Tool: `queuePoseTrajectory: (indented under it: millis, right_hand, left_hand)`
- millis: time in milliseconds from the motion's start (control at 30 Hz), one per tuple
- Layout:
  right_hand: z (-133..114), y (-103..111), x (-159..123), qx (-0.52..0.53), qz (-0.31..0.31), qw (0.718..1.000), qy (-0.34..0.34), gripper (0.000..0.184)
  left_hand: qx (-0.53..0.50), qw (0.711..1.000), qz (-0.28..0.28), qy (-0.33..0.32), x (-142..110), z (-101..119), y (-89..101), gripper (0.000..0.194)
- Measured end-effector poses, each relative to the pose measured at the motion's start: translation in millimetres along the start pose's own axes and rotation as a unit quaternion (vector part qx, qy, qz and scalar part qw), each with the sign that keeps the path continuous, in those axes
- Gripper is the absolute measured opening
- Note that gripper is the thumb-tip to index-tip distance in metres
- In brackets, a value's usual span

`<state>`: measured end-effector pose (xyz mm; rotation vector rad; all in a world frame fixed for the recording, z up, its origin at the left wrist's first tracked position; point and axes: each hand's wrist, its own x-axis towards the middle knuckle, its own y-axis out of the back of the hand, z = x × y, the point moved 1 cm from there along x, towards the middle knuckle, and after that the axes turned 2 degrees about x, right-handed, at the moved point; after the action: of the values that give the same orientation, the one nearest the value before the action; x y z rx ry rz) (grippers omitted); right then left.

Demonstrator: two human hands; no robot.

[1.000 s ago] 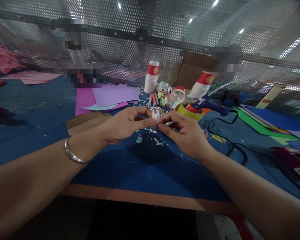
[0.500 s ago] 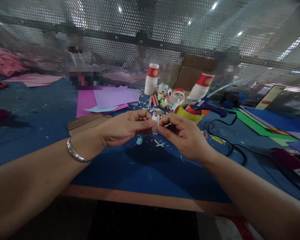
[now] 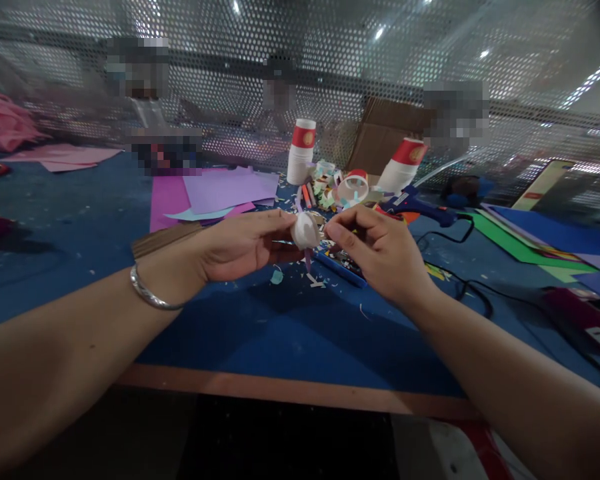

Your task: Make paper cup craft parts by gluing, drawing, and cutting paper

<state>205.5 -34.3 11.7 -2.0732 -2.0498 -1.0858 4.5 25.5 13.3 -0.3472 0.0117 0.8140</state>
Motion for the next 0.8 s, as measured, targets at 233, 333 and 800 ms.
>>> queuePoseTrajectory:
  millis: [233, 333, 800]
  right_hand:
    - [8, -8, 0, 0.100, -0.091, 0.987, -0.092, 0.039]
    - [4, -14, -4, 0.161, -0.116, 0.971, -0.134, 0.035]
    - [-4, -12, -6, 0.125, -0.104, 0.981, -0.104, 0.036]
  left_hand:
    - [-0.037, 0.997, 0.014, -0.061, 3, 4, 3.9, 0.022]
    - [-0.056, 0.995, 0.003, -0.081, 3, 3, 3.6, 0.026]
    - [-0.017, 0.992, 0.087, -0.090, -4, 3, -10.9, 0.016]
